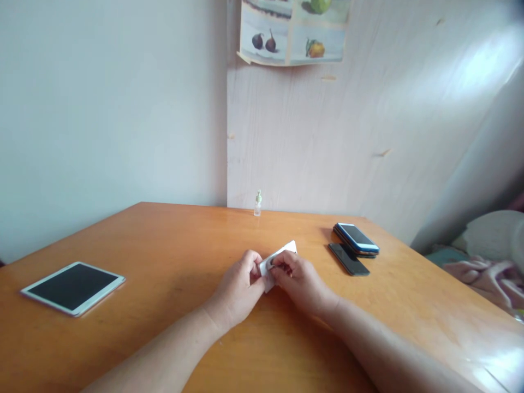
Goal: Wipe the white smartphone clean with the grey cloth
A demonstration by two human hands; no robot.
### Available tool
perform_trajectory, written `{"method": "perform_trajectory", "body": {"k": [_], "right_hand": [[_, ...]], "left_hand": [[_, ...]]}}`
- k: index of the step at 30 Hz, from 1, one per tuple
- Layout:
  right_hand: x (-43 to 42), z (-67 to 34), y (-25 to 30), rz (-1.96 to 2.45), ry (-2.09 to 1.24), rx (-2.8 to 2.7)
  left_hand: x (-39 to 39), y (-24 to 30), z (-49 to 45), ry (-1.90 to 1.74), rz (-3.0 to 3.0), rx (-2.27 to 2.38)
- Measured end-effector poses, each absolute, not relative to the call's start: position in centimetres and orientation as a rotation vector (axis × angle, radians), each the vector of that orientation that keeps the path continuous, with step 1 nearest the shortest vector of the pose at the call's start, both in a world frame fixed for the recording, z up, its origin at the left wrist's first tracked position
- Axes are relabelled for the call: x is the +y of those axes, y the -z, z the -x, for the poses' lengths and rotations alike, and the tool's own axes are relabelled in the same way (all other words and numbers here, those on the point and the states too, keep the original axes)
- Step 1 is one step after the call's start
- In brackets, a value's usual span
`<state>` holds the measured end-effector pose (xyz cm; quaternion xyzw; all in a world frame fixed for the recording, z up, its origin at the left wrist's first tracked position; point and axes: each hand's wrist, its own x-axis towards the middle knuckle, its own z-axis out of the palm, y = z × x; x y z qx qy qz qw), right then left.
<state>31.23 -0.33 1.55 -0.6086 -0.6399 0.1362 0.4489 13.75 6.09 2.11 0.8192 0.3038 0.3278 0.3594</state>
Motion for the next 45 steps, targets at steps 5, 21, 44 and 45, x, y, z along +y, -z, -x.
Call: {"method": "perform_trajectory", "body": {"k": [5, 21, 44, 45], "right_hand": [[0.7, -34.8, -1.1, 1.804, -0.2, -1.389], [1.4, -36.3, -0.9, 1.868, -0.291, -1.207], [2.1, -35.9, 0.7, 1.911, -0.068, -1.51], [2.1, -35.9, 0.7, 1.914, -0.069, -1.521]], "left_hand": [[6.3, -2.0, -13.9, -0.833, -2.042, 0.806], [8.0, -1.1, -13.2, -0.746, -2.073, 1.115], [6.5, -1.7, -13.3, -0.659, -2.548, 1.189], [6.3, -1.7, -13.3, -0.658, -2.562, 1.175]]}}
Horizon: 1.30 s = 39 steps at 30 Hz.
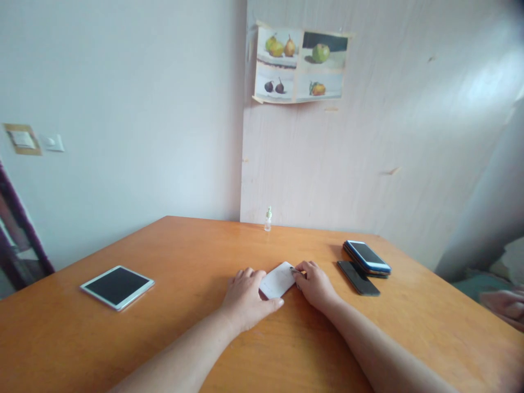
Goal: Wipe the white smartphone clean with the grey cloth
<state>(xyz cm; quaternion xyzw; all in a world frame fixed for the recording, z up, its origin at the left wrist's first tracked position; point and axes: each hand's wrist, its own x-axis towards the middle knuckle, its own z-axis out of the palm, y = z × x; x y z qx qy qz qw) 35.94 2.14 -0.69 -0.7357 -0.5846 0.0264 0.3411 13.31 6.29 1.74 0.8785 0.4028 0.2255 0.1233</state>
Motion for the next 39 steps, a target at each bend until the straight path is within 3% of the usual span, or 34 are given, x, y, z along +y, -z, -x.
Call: {"method": "perform_trajectory", "body": {"k": [13, 29, 39], "right_hand": [[1.1, -34.8, 0.6, 1.987, 0.112, -1.672], [-5.2, -32.1, 0.3, 1.907, 0.005, -1.851], [-7.9, -31.4, -0.2, 1.847, -0.069, -1.792]], "left_hand": [[4.5, -3.3, -13.8, -0.652, -2.638, 1.238], [-6.5, -1.6, -9.2, -0.808, -2.536, 1.508], [-7.6, -1.2, -7.3, -0.914, -2.558, 1.458]]}}
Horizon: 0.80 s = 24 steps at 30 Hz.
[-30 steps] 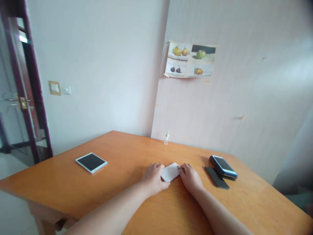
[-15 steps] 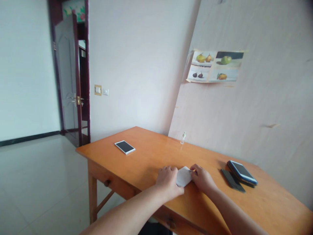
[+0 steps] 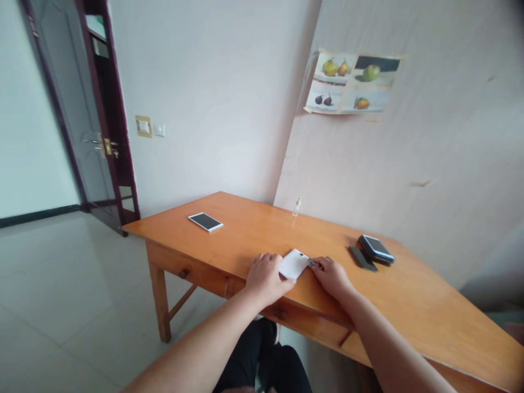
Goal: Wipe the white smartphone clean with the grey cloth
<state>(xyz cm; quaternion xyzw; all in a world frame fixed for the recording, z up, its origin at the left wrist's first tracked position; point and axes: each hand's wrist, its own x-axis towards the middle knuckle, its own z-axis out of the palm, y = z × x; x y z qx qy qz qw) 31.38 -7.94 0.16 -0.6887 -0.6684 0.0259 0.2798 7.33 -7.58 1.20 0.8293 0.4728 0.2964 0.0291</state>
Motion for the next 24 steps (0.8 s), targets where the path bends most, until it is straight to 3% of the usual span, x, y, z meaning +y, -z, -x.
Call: {"method": "perform_trajectory", "body": {"k": [9, 16, 24], "right_hand": [[-10.2, -25.5, -0.3, 1.572, -0.165, -1.986], [-8.2, -28.5, -1.2, 1.968, 0.005, -1.725], [-10.6, -26.3, -0.6, 1.57, -0.225, -1.982]], "left_hand": [[-7.6, -1.0, -7.4, -0.991, -2.582, 1.419], [-7.6, -1.0, -7.4, -0.977, -2.58, 1.405], [-7.7, -1.0, -7.4, -1.006, -2.587, 1.362]]}}
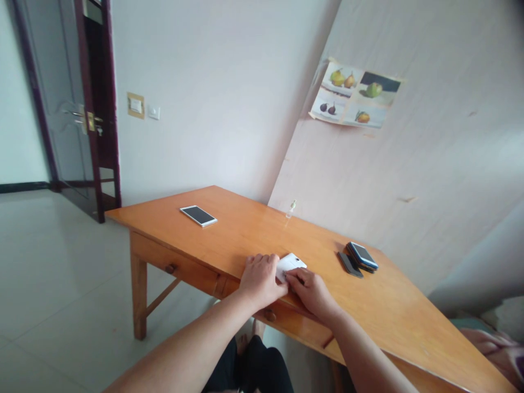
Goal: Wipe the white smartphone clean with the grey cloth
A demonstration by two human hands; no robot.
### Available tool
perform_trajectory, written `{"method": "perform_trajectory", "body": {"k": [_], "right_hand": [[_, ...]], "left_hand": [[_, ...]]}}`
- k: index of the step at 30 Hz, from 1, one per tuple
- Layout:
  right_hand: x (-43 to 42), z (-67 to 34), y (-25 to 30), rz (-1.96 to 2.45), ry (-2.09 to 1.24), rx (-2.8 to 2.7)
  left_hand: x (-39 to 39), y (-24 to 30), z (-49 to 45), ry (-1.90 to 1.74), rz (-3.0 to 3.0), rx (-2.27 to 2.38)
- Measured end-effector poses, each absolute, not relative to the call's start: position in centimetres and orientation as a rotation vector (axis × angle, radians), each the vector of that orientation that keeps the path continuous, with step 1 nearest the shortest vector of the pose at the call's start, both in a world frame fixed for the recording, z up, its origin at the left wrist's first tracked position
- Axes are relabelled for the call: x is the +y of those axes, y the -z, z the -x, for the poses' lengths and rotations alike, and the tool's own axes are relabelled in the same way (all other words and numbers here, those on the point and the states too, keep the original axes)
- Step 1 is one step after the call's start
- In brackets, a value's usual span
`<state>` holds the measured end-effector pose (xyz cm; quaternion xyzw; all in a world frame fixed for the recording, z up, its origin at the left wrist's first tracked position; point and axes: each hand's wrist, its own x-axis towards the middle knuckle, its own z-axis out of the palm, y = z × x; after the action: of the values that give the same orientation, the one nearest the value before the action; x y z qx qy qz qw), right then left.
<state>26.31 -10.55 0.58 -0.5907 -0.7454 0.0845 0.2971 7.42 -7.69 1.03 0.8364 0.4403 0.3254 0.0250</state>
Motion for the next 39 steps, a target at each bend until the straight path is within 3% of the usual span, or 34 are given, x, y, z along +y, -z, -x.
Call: {"method": "perform_trajectory", "body": {"k": [6, 12, 18, 23, 39], "right_hand": [[-8.5, -28.1, -1.3, 1.872, -0.091, -1.738], [-9.5, -26.2, -1.0, 1.483, -0.338, -2.068], [-8.6, -28.2, -1.5, 1.989, 0.001, -1.841], [-10.5, -26.0, -2.1, 1.78, 0.103, -2.103], [-12.6, -25.9, -2.1, 1.639, -0.176, -2.368]], "left_hand": [[-7.6, -1.0, -7.4, -0.992, -2.583, 1.354], [-7.4, -1.0, -7.5, -0.946, -2.559, 1.335], [-7.5, -1.2, -7.5, -0.932, -2.55, 1.342], [-7.7, -1.4, -7.5, -0.933, -2.512, 1.364], [-8.7, 0.3, -5.7, -1.17, -2.714, 1.001]]}}
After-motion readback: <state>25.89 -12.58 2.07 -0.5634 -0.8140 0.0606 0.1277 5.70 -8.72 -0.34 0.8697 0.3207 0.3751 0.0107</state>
